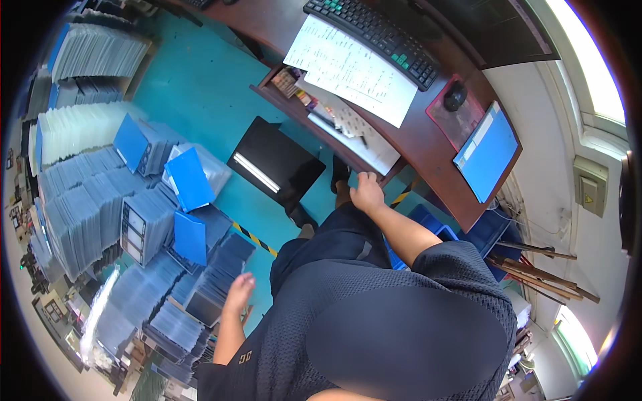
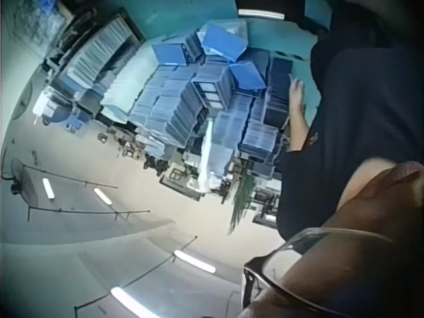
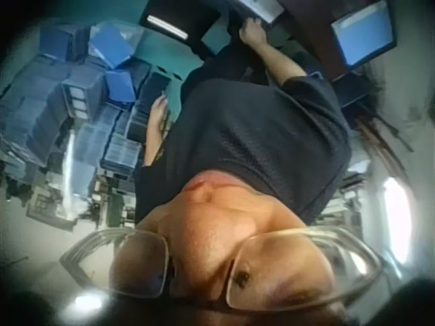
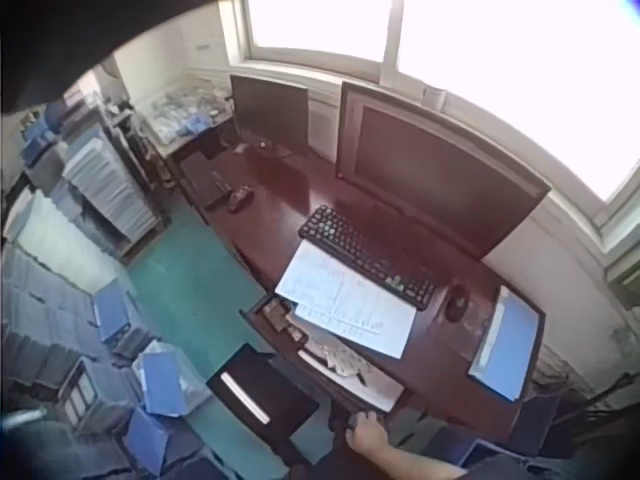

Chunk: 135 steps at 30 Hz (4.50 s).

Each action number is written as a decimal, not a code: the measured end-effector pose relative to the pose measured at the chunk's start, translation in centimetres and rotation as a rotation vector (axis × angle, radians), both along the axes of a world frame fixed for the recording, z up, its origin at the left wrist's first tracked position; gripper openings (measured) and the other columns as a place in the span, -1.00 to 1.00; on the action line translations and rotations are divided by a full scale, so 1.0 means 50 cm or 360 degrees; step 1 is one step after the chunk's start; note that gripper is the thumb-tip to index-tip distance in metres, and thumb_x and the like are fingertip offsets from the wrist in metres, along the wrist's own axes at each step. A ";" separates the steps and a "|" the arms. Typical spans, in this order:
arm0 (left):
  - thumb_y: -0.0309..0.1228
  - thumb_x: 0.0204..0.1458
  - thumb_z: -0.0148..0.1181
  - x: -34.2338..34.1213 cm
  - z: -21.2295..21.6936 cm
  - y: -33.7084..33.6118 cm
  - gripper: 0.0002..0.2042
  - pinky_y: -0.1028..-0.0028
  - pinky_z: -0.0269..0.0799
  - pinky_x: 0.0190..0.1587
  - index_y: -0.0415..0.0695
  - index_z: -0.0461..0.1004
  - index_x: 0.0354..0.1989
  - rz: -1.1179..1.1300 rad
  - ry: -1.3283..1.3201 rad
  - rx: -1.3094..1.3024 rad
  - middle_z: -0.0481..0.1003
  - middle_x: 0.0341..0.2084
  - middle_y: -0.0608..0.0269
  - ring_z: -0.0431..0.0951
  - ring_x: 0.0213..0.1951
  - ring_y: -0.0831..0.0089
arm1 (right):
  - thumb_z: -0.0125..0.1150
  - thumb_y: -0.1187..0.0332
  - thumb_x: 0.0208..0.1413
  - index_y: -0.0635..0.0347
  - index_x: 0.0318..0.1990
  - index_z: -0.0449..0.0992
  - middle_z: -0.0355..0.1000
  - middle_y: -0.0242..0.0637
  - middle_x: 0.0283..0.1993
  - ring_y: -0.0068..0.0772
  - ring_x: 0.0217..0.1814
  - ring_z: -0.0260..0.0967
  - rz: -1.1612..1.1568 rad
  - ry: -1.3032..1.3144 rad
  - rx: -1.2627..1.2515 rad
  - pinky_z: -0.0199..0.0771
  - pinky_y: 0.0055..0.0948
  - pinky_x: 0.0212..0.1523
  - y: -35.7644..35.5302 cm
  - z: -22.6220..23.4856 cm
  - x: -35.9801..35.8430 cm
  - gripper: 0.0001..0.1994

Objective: Clean solar panels using an air nozzle, place them on a processing machine, and update the production log.

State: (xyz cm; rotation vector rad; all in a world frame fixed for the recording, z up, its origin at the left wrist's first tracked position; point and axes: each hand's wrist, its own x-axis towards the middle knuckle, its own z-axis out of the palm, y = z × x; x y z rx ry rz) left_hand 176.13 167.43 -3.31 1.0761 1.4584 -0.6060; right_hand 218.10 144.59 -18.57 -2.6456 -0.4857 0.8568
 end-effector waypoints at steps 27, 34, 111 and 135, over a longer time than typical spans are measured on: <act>-0.34 0.10 0.13 -0.294 -0.078 -0.060 -0.57 0.43 0.34 0.04 -0.26 0.35 0.13 0.0159 0.0045 0.0124 0.50 -0.11 0.10 0.48 -0.04 0.37 | -0.16 0.43 0.14 0.26 -0.20 0.45 0.47 0.09 -0.15 0.10 -0.08 0.46 0.0711 0.0048 0.0267 0.43 -0.04 -0.06 0.386 -0.084 -0.007 -0.77; -0.47 0.13 0.08 0.023 -0.051 0.081 -0.62 0.40 0.35 0.09 -0.28 0.32 0.13 -0.0371 -0.0356 0.0289 0.46 0.02 -0.05 0.46 0.07 0.27 | 0.04 0.27 0.05 0.25 -0.19 0.48 0.51 0.03 -0.21 0.01 -0.14 0.49 0.0709 0.0012 0.0335 0.48 -0.14 -0.12 0.379 -0.036 0.049 -0.73; -0.21 -0.02 0.27 1.082 -0.186 0.228 -0.72 0.27 0.41 -0.27 -0.16 0.50 -0.27 -0.1229 -0.1138 0.0715 0.53 -0.41 0.01 0.53 -0.32 0.06 | 0.07 0.40 0.18 0.35 -0.13 0.43 0.50 -0.15 -0.36 -0.42 -0.46 0.45 -0.0997 0.1469 0.1716 0.49 -0.48 -0.44 0.266 0.093 0.473 -0.80; -0.27 -0.21 0.37 0.990 -0.153 0.061 -0.69 0.21 0.44 -0.27 -0.20 0.42 -0.42 -0.1568 -0.1070 0.0754 0.52 -0.45 -0.03 0.54 -0.29 -0.01 | 0.13 0.22 0.22 0.23 -0.02 0.52 0.39 -0.45 -0.49 -0.72 -0.58 0.22 -0.0986 0.1778 0.1360 0.24 -0.67 -0.58 0.185 0.109 0.284 -0.70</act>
